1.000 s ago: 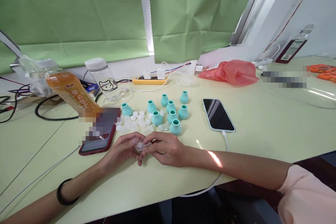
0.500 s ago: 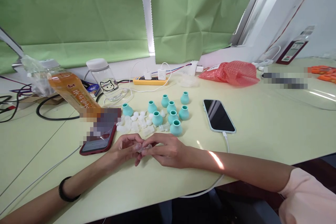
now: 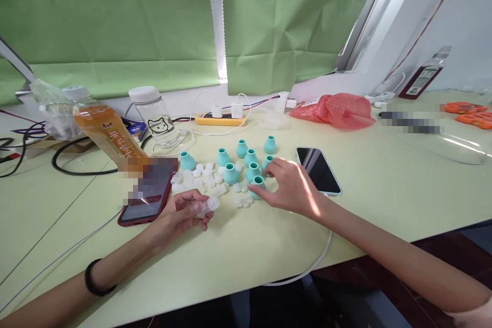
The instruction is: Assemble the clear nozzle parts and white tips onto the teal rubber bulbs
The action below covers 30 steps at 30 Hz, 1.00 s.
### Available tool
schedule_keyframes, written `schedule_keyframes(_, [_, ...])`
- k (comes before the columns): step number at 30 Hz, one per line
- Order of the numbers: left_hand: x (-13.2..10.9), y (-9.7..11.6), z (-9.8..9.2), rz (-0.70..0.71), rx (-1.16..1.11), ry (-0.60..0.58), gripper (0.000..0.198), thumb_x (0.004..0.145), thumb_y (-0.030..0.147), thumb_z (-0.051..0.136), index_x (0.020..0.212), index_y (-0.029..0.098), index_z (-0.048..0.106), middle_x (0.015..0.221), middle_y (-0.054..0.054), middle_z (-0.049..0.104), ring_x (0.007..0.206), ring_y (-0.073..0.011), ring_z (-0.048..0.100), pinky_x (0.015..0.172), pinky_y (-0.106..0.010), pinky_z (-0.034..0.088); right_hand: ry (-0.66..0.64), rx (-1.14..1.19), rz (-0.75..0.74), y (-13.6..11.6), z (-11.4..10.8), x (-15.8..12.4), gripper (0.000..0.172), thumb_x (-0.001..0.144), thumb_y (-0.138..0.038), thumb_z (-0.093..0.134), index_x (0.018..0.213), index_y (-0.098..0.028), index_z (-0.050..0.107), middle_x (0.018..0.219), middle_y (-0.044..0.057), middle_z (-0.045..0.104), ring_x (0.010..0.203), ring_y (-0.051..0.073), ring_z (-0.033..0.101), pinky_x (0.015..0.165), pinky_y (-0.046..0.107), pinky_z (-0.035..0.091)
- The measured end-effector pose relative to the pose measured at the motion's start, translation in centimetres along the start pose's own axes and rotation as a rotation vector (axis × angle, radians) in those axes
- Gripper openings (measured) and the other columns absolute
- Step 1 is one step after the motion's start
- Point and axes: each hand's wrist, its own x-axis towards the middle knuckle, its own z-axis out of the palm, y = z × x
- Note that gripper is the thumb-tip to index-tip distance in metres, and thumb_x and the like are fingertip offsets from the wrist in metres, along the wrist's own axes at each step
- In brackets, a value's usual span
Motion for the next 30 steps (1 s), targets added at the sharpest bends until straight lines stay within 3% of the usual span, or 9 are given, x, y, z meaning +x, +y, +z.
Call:
schedule_keyframes(4, [0.2, -0.3, 0.0, 0.012, 0.074, 0.075, 0.031, 0.055, 0.017, 0.073, 0.076, 0.012, 0.052, 0.065, -0.001, 0.06, 0.058, -0.0116, 0.057, 0.051, -0.023, 0.046, -0.122, 0.022, 0.084, 0.0, 1.5, -1.1, 0.024, 0.07, -0.04, 0.055, 0.066, -0.016, 0.052, 0.057, -0.001, 0.051, 0.048, 0.01, 0.047, 0.045, 0.022, 0.035])
schedule_keyframes(6, [0.3, -0.4, 0.0, 0.013, 0.12, 0.074, 0.027, 0.06, 0.021, 0.07, 0.077, 0.012, 0.052, 0.063, -0.002, 0.06, 0.052, -0.01, 0.054, 0.05, -0.023, 0.046, -0.073, 0.07, 0.084, -0.3, 1.5, -1.2, 0.02, 0.07, -0.036, 0.056, 0.072, -0.016, 0.053, 0.063, 0.001, 0.053, 0.052, 0.012, 0.049, 0.048, 0.024, 0.038])
schedule_keyframes(9, [0.2, -0.4, 0.0, 0.037, 0.158, 0.062, 0.02, 0.067, 0.027, 0.064, 0.074, 0.01, 0.055, 0.063, -0.004, 0.061, 0.054, -0.0107, 0.054, 0.052, -0.023, 0.045, 0.035, 0.201, 0.006, -1.4, 0.6, -1.0, 0.02, 0.067, -0.031, 0.059, 0.079, -0.016, 0.051, 0.087, 0.008, 0.056, 0.074, 0.017, 0.055, 0.062, 0.029, 0.045])
schedule_keyframes(11, [0.0, -0.3, 0.1, 0.07, 0.182, 0.062, 0.02, 0.068, 0.028, 0.062, 0.073, 0.01, 0.057, 0.064, -0.005, 0.061, 0.055, -0.0106, 0.053, 0.053, -0.023, 0.045, 0.026, 0.324, -0.06, -2.3, 0.2, -0.7, 0.022, 0.065, -0.025, 0.058, 0.082, -0.016, 0.048, 0.097, 0.01, 0.054, 0.084, 0.018, 0.054, 0.068, 0.029, 0.046])
schedule_keyframes(16, [-0.3, -0.1, 0.5, 0.109, 0.167, 0.081, 0.026, 0.064, 0.024, 0.066, 0.084, 0.008, 0.06, 0.068, -0.007, 0.063, 0.063, -0.015, 0.056, 0.058, -0.027, 0.046, -0.122, 0.405, -0.096, -4.4, 0.7, 0.2, 0.03, 0.061, -0.016, 0.052, 0.09, -0.017, 0.045, 0.084, 0.005, 0.057, 0.074, 0.016, 0.054, 0.063, 0.028, 0.045])
schedule_keyframes(21, [-0.4, -0.2, 0.2, 0.146, 0.18, 0.081, 0.02, 0.067, 0.024, 0.063, 0.08, 0.009, 0.061, 0.066, -0.006, 0.063, 0.062, -0.0143, 0.056, 0.058, -0.026, 0.045, -0.14, 0.323, -0.174, -4.7, 2.3, 0.7, 0.028, 0.058, -0.016, 0.047, 0.086, -0.015, 0.047, 0.073, 0.003, 0.056, 0.063, 0.014, 0.052, 0.056, 0.025, 0.041])
schedule_keyframes(25, [-0.3, -0.2, 0.1, 0.133, 0.225, 0.075, 0.018, 0.066, 0.024, 0.063, 0.077, 0.009, 0.061, 0.061, -0.004, 0.062, 0.054, -0.0116, 0.053, 0.053, -0.024, 0.043, -0.117, 0.272, -0.225, -4.3, 3.4, 0.4, 0.015, 0.062, -0.018, 0.045, 0.076, -0.015, 0.049, 0.062, 0.001, 0.055, 0.055, 0.012, 0.05, 0.048, 0.022, 0.036])
schedule_keyframes(30, [-0.5, 0.2, 0.8, 0.113, 0.375, 0.165, 0.017, 0.062, 0.022, 0.065, 0.073, 0.009, 0.063, 0.05, 0.001, 0.056, 0.044, -0.0078, 0.046, 0.043, -0.02, 0.039, -0.121, 0.207, -0.218, -4.3, 4.0, -0.1, 0.01, 0.068, -0.018, 0.042, 0.074, -0.014, 0.049, 0.06, 0.002, 0.055, 0.054, 0.012, 0.05, 0.045, 0.022, 0.032])
